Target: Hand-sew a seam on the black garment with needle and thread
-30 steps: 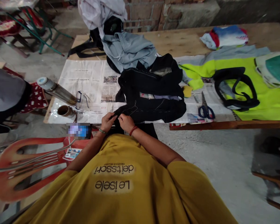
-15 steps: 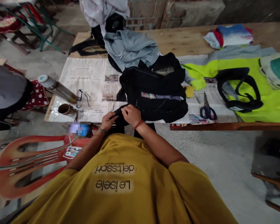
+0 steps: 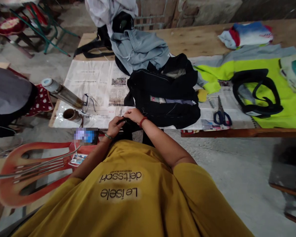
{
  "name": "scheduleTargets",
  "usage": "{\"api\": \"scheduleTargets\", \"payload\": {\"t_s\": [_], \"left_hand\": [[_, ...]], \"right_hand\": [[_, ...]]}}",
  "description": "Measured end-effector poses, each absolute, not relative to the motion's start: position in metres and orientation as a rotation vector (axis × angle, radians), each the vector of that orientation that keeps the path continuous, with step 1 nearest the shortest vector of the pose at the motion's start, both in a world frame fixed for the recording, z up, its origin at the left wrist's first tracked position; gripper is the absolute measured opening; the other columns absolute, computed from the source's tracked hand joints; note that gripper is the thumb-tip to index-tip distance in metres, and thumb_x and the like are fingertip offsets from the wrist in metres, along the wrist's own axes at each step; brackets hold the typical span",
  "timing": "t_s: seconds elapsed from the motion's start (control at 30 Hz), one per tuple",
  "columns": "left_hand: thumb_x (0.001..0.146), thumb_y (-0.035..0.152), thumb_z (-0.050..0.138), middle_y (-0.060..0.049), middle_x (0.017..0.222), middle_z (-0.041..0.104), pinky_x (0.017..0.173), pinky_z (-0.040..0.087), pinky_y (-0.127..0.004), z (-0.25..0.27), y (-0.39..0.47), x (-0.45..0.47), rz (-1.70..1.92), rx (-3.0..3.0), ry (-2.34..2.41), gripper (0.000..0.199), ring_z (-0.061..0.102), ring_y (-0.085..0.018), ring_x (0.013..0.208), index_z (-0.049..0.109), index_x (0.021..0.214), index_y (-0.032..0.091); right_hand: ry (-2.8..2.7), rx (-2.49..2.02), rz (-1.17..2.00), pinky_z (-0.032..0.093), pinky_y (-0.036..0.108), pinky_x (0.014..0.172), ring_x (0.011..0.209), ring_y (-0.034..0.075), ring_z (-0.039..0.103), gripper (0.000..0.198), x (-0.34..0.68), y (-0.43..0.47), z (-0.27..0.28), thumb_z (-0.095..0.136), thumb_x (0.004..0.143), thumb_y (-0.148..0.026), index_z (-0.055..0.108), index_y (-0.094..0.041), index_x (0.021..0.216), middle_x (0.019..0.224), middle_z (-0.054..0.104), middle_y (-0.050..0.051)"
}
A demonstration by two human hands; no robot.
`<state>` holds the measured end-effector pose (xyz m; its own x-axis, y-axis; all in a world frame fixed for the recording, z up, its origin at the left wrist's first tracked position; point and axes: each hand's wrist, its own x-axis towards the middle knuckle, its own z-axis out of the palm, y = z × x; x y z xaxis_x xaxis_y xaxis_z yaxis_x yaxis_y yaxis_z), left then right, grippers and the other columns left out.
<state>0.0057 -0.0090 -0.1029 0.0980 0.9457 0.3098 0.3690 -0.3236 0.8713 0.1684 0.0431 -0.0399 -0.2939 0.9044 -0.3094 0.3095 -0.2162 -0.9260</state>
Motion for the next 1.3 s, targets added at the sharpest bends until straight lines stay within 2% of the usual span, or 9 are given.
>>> {"api": "scheduleTargets", "payload": {"t_s": [0.13, 0.27, 0.53, 0.67, 0.77, 0.87, 0.97, 1.17, 1.3], "left_hand": [[0.076, 0.034, 0.070, -0.005, 0.101, 0.062, 0.071, 0.053, -0.026, -0.103, -0.013, 0.007, 1.295, 1.647, 1.317, 0.031, 0.062, -0.014, 0.083, 0.061, 0.103, 0.019], [0.077, 0.036, 0.070, -0.008, 0.115, 0.057, 0.075, 0.055, -0.029, -0.101, -0.013, 0.007, 1.325, 1.734, 1.306, 0.025, 0.062, -0.017, 0.095, 0.063, 0.092, 0.018], [0.081, 0.031, 0.066, -0.008, 0.118, 0.057, 0.083, 0.054, -0.032, -0.103, -0.012, 0.008, 1.290, 1.813, 1.334, 0.018, 0.060, -0.019, 0.104, 0.067, 0.096, 0.020], [0.083, 0.027, 0.063, -0.008, 0.118, 0.057, 0.088, 0.053, -0.034, -0.104, -0.012, 0.008, 1.281, 1.843, 1.327, 0.012, 0.060, -0.019, 0.105, 0.068, 0.090, 0.019], [0.083, 0.027, 0.061, -0.009, 0.123, 0.056, 0.086, 0.053, -0.034, -0.103, -0.013, 0.009, 1.264, 1.866, 1.346, 0.013, 0.060, -0.019, 0.103, 0.069, 0.091, 0.019], [0.083, 0.028, 0.062, -0.010, 0.126, 0.055, 0.092, 0.051, -0.037, -0.101, -0.012, 0.010, 1.239, 1.904, 1.322, 0.015, 0.059, -0.021, 0.109, 0.069, 0.094, 0.019], [0.082, 0.029, 0.064, -0.010, 0.121, 0.059, 0.096, 0.049, -0.038, -0.100, -0.011, 0.011, 1.223, 1.919, 1.318, 0.015, 0.058, -0.021, 0.111, 0.068, 0.094, 0.020], [0.084, 0.032, 0.061, -0.006, 0.094, 0.066, 0.083, 0.053, -0.033, -0.101, -0.008, 0.012, 1.246, 1.887, 1.270, 0.014, 0.063, -0.017, 0.091, 0.066, 0.086, 0.019], [0.085, 0.033, 0.061, -0.005, 0.089, 0.064, 0.079, 0.052, -0.032, -0.100, -0.006, 0.011, 1.233, 1.908, 1.225, 0.015, 0.062, -0.016, 0.087, 0.064, 0.083, 0.019]], "right_hand": [[-1.349, -1.467, 1.566, 0.040, 0.020, 0.062, 0.058, 0.008, 0.052, 0.008, 0.171, 0.046, -0.046, 0.065, 0.068, -0.020, 0.067, -0.013, 0.071, 0.062, 0.062, -0.002], [-1.335, -1.444, 1.553, 0.040, 0.021, 0.062, 0.059, 0.009, 0.051, 0.013, 0.172, 0.047, -0.053, 0.066, 0.065, -0.025, 0.067, -0.013, 0.071, 0.063, 0.061, -0.002], [-1.381, -1.443, 1.524, 0.039, 0.020, 0.057, 0.058, 0.008, 0.050, 0.016, 0.170, 0.044, -0.057, 0.065, 0.065, -0.028, 0.066, -0.013, 0.070, 0.061, 0.060, -0.002], [-1.418, -1.459, 1.502, 0.036, 0.018, 0.054, 0.055, 0.007, 0.047, 0.013, 0.169, 0.042, -0.054, 0.063, 0.066, -0.026, 0.064, -0.013, 0.066, 0.059, 0.058, -0.003], [-1.427, -1.489, 1.485, 0.036, 0.018, 0.055, 0.055, 0.007, 0.046, 0.012, 0.168, 0.041, -0.052, 0.063, 0.068, -0.025, 0.065, -0.012, 0.067, 0.059, 0.058, -0.003], [-1.442, -1.515, 1.471, 0.035, 0.018, 0.055, 0.055, 0.007, 0.045, 0.012, 0.168, 0.041, -0.050, 0.062, 0.069, -0.024, 0.065, -0.012, 0.069, 0.059, 0.058, -0.003], [-1.466, -1.537, 1.467, 0.033, 0.019, 0.054, 0.054, 0.007, 0.044, 0.011, 0.168, 0.041, -0.049, 0.061, 0.069, -0.023, 0.065, -0.012, 0.069, 0.058, 0.057, -0.004], [-1.524, -1.565, 1.412, 0.034, 0.019, 0.056, 0.057, 0.007, 0.046, 0.009, 0.167, 0.041, -0.049, 0.059, 0.069, -0.019, 0.066, -0.012, 0.070, 0.062, 0.059, -0.003], [-1.498, -1.627, 1.309, 0.036, 0.019, 0.058, 0.060, 0.008, 0.049, 0.009, 0.163, 0.041, -0.049, 0.057, 0.070, -0.018, 0.064, -0.013, 0.067, 0.062, 0.059, -0.003]]}}
